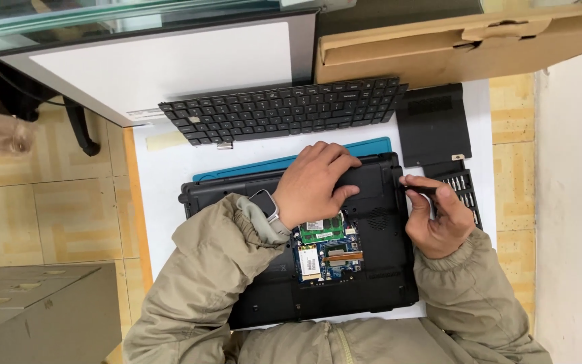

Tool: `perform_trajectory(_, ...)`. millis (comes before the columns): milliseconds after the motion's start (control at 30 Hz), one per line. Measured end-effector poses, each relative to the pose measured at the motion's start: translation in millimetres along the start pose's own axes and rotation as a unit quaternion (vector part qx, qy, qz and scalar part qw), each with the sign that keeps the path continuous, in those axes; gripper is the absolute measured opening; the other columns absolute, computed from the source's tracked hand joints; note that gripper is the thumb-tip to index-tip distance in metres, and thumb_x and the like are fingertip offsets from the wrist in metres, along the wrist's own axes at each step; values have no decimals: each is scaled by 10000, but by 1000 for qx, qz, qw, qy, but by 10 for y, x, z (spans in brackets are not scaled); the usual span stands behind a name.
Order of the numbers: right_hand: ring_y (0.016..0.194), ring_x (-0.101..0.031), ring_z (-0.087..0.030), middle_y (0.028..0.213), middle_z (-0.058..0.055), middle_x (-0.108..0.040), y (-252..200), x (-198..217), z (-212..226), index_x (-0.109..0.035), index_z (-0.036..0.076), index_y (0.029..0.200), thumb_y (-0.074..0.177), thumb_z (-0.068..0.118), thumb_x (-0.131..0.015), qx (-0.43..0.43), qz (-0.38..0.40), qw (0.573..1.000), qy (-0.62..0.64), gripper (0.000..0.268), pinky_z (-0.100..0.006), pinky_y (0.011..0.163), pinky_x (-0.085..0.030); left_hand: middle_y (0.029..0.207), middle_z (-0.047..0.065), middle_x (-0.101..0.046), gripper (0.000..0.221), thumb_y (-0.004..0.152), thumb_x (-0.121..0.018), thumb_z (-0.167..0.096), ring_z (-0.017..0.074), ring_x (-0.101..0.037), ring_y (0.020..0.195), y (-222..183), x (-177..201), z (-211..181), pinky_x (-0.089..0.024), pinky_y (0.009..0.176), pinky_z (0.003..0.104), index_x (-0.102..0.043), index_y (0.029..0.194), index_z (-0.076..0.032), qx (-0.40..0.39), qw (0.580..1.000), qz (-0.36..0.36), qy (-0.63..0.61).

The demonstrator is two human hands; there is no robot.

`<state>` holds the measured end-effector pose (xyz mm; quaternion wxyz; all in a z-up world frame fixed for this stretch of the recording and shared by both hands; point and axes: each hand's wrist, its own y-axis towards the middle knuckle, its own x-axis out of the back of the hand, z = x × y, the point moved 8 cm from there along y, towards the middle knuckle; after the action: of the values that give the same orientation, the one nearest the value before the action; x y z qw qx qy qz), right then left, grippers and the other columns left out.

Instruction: Removing the back cover of a laptop using a screwdriver and manual prying.

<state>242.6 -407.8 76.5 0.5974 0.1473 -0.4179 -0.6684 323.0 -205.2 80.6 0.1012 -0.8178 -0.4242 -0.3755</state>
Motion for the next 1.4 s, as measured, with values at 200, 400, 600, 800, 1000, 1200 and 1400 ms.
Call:
perform_trajectory(200,804,-727,-526,985,-359,-700,107,-98,122,-407,-130,1392,902,-211,-655,43,27,997,-57,556,-525,632,-611,1072,144,-651,398,875,-783,-269,373,-644,1034,2,26,-18,-506,921,489,-685,1188,-43,-3,1000,-5,7)
perform_trajectory(400,781,-737,-482,983,-342,-725,143,-101,176,-475,-173,1326,911,-182,-672,55,30,992,-112,460,-503,601,-610,1078,143,-653,401,879,-777,-291,368,-643,1044,3,25,-14,-507,930,490,-682,1185,-51,2,1000,-6,4)
perform_trajectory(600,786,-687,-449,955,-290,-654,85,-1,75,-480,-111,1401,813,-105,-863,70,5,989,-131,702,-515,657,-630,1075,142,-650,397,885,-773,-291,366,-643,1038,7,29,-13,-509,929,486,-682,1190,-53,1,1000,1,7)
perform_trajectory(800,712,-712,-484,879,-268,-679,147,-110,146,-503,-81,1322,897,-147,-732,58,4,995,-76,487,-522,582,-614,1080,137,-643,406,888,-771,-298,364,-641,1043,1,20,-4,-510,929,487,-677,1203,-60,0,1000,-1,7)
perform_trajectory(1000,844,-701,-481,1013,-303,-641,123,-43,94,-443,-63,1394,834,-118,-828,46,11,996,-73,682,-539,720,-630,1072,131,-638,398,877,-778,-284,365,-636,1028,0,3,-3,-505,918,485,-681,1189,-57,-2,1000,-3,5)
perform_trajectory(1200,942,-707,-575,1059,-345,-650,42,-88,37,-324,-20,1522,955,-243,-563,-16,10,999,28,655,-597,782,-613,1091,140,-615,412,885,-778,-296,395,-610,1025,4,-18,31,-501,900,515,-663,1198,-55,-23,1000,5,12)
perform_trajectory(1400,877,-710,-508,999,-324,-624,-11,62,-51,-344,-11,1483,871,-234,-715,-4,-10,1000,6,749,-625,804,-628,1073,140,-620,381,910,-772,-258,361,-615,1037,-2,5,-12,-494,915,489,-673,1208,-41,-9,1000,18,1)
